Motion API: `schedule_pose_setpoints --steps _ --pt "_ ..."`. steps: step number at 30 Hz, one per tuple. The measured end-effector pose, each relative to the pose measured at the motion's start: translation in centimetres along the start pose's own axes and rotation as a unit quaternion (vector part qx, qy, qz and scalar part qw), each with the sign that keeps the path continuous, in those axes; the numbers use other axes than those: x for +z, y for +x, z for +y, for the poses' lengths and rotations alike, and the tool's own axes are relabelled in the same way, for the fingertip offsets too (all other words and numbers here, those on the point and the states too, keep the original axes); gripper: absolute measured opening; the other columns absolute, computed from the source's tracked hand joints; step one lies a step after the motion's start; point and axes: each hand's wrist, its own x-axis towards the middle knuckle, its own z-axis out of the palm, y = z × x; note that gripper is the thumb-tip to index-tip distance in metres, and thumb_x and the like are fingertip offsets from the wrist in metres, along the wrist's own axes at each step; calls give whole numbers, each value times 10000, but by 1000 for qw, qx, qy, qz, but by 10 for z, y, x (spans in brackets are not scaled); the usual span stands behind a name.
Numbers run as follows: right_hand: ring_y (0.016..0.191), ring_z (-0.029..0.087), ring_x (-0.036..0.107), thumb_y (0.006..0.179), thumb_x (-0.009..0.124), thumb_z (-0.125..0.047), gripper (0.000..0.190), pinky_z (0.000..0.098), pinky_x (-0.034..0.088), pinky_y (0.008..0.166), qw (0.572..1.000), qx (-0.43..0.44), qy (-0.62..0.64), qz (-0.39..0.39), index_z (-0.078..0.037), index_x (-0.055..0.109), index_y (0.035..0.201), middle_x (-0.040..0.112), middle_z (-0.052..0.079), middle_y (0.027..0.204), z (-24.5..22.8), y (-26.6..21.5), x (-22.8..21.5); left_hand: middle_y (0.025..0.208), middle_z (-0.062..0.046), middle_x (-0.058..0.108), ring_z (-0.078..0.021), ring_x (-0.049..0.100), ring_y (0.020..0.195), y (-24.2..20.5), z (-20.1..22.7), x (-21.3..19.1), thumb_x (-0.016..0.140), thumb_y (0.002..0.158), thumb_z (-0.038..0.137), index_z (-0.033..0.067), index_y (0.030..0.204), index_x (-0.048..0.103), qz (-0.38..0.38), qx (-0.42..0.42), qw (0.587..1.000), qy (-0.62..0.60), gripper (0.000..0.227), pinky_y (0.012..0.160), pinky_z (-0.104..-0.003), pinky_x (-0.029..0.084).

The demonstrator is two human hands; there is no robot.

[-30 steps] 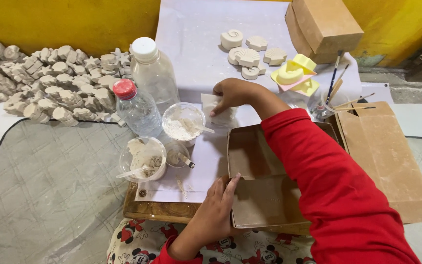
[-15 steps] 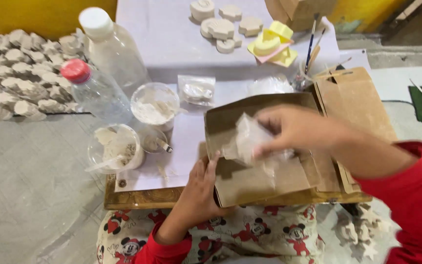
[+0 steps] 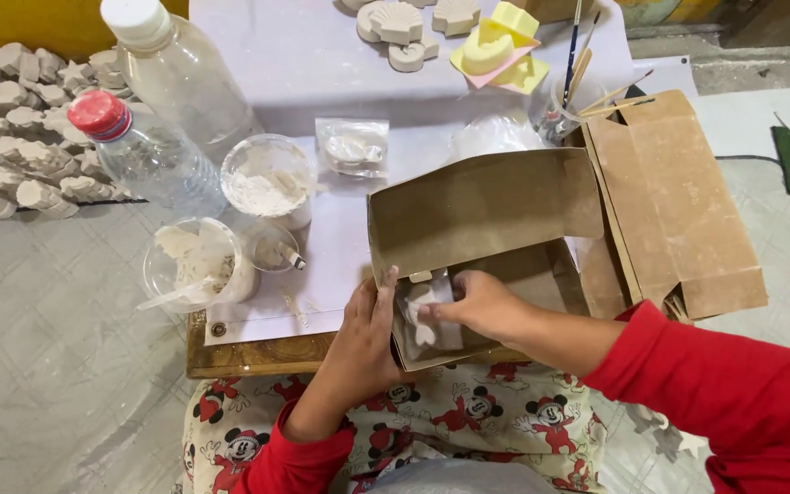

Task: The person places small white plaster sculptures into a plastic bag by hand and then arranges the packaged sculptures inside a cardboard box on a wooden table.

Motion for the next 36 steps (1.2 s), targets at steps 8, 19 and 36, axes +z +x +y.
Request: schedule_pose_setpoints --steps 8,19,36 --pt "955 164 729 761 861 -308 406 283 534 850 996 -77 -51 20 -109 755 1099 808 30 1083 6 10 1 1594 -247 185 -509 197 1470 1 0 0 924 692 585 -7 1580 66 45 43 998 26 1369 1203 -607 244" --pt "839 141 646 830 862 -307 266 291 495 780 993 -62 -100 26 -137 700 956 731 -11 906 1 7 -20 1475 -262 284 -471 347 1336 2 13 -14 973 639 446 164 1360 509 51 26 998 -28 903 1071 -557 413" --pt "957 269 652 946 649 -212 133 406 487 813 807 -446 -355 157 -119 728 999 743 56 1010 -162 45 -108 1602 -229 22 -587 148 1438 2 17 -26 1012 605 351 220 1290 671 12 9 999 -50 776 1040 -755 357"
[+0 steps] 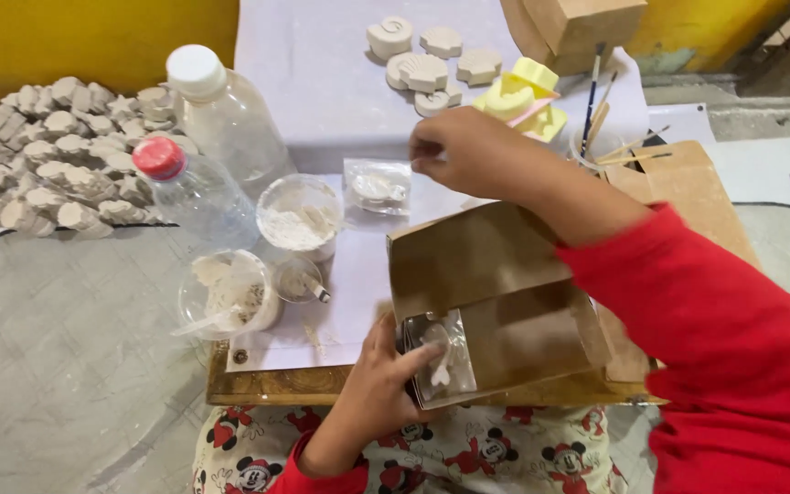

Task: The person places small white plaster sculptures into a plastic bag by hand and then arranges the packaged sculptures inside a cardboard box on a wooden table.

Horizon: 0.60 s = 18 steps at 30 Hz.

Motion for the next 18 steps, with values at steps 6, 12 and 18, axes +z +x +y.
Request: schedule_pose_setpoints --steps 6,12,18 --pt "859 323 632 936 468 -44 222 461 488 578 968 32 -212 -131 -109 660 1026 627 87 939 56 100 86 1477 -239 293 -456 355 1321 3 4 -9 963 616 403 152 1161 663 46 42 998 -6 672 1070 -623 400" --pt "954 332 651 969 459 -222 301 465 502 694 975 69 -149 -146 -184 671 1180 679 85 1112 45 113 96 1363 -237 369 -428 435 1183 3 -2 -5 918 655 479 155 1213 633 61 59 996 -6 705 968 -552 447" --pt "942 321 659 920 480 -121 314 449 510 664 969 86 -170 -160 -202 624 1187 655 75 1100 36 112 102 1354 -247 349 -437 417 1165 2 -7 2 989 538 396 185 1252 603 44 42 998 -1 838 938 -534 468"
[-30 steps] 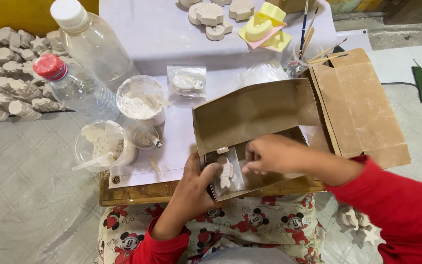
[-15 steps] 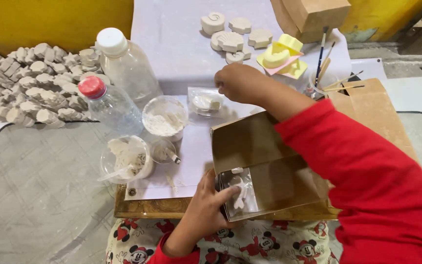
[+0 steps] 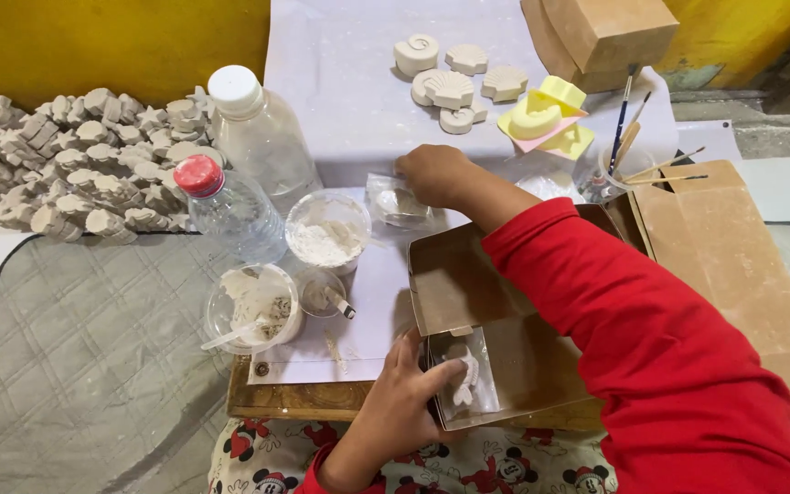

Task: The person places small white plaster sculptures into a plastic bag by hand and then arranges the packaged sculptures inside a cardboard box on a wooden table.

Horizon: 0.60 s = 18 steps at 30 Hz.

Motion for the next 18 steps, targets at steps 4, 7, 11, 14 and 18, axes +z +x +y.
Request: schedule_pose_setpoints --steps 4,7,11,14,18 --pt "1069 298 637 1024 451 -293 267 450 523 709 998 5 -52 -18 -211 640 1194 659 46 1152 -8 2 -3 1363 -260 346 -465 411 1207 -2 -1 2 994 538 358 179 1252 617 2 -1 1000 3 828 971 -554 461" --pt "1059 310 639 944 453 -207 321 447 553 720 998 13 -58 -28 -162 688 1157 662 63 1158 -12 3 -7 1311 -247 371 -441 427 1168 -2 1 1 983 575 404 184 1245 605 1 -5 1000 0 800 936 -538 477" --pt "1024 314 645 949 558 -331 293 439 562 716 998 29 -44 -33 -133 723 1089 691 72 1117 -15 2 -13 1374 -267 350 -451 402 1214 0 5 -4 987 552 385 185 1249 595 5 -1 1000 -4 824 983 -543 441" --pt "924 305 652 880 591 -308 252 429 529 663 1000 24 11 -12 -112 697 999 692 83 1009 -12 -1 -10 1380 -255 352 -435 407 1201 1 5 -5 980 551 366 173 1232 596 5 -1 1000 -13 805 978 -527 440" --pt "823 277 595 772 570 -204 168 402 446 626 992 5 126 27 -99 627 892 655 83 929 -8 -12 -14 1351 -266 366 -477 380 1260 -1 0 0 990 548 464 188 1322 570 -3 -11 1000 10 923 1047 -532 393"
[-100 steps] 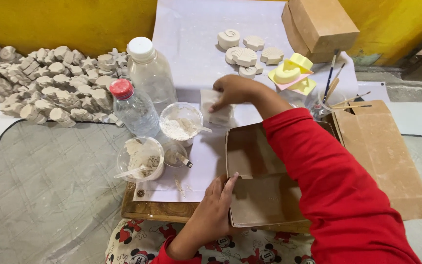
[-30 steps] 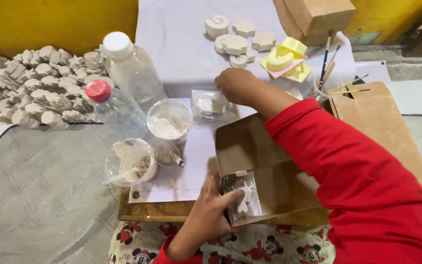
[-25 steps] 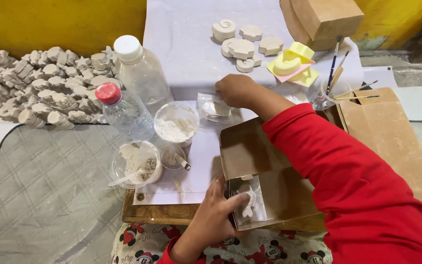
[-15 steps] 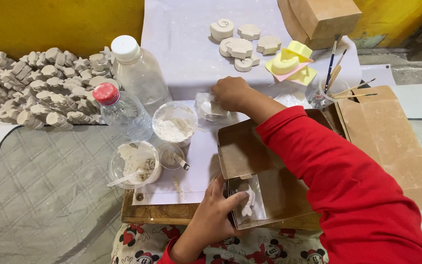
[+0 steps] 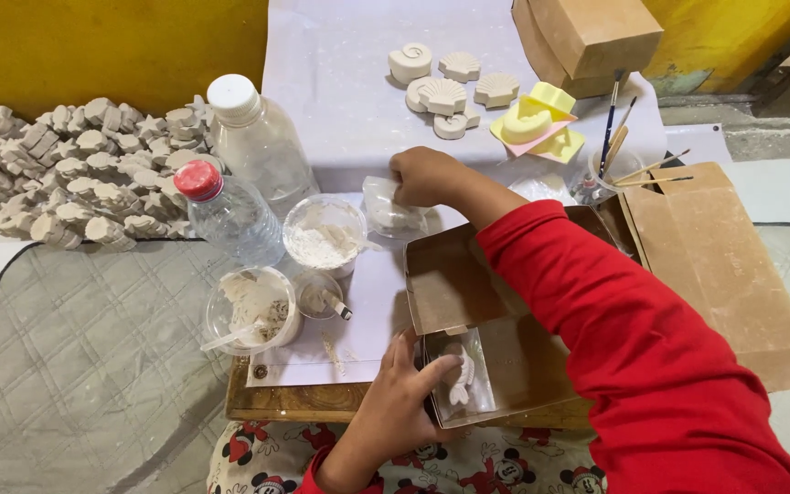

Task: The person places small white plaster sculptures into a plastic bag by hand and then arranges the packaged sculptures inside a cardboard box on a wooden table.

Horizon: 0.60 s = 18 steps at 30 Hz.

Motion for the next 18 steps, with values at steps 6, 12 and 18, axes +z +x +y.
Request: schedule_pose_setpoints --steps 6,12,18 --pt "682 155 706 850 567 -86 274 306 543 621 984 -5 174 -30 -103 712 1082 775 42 912 10 -5 -7 1205 -194 408 -389 422 1132 1 11 -10 942 621 433 233 1459 497 -24 -45 998 -22 970 955 -497 452" --pt "717 124 586 854 626 -92 171 292 448 664 983 -93 144 62 -117 771 940 796 -46 944 -2 -46 -38 1547 -215 103 -494 201 1474 -13 -2 6 796 627 720 284 1472 407 42 -23 996 -74 1026 1046 -721 401" --pt "819 144 674 881 631 -62 108 312 497 707 951 -182 154 198 -77 729 923 791 28 944 -16 -155 -104 1567 -194 159 -378 258 1473 -13 -19 30 691 896 513 189 1484 220 278 96 954 -50 819 1232 -571 352"
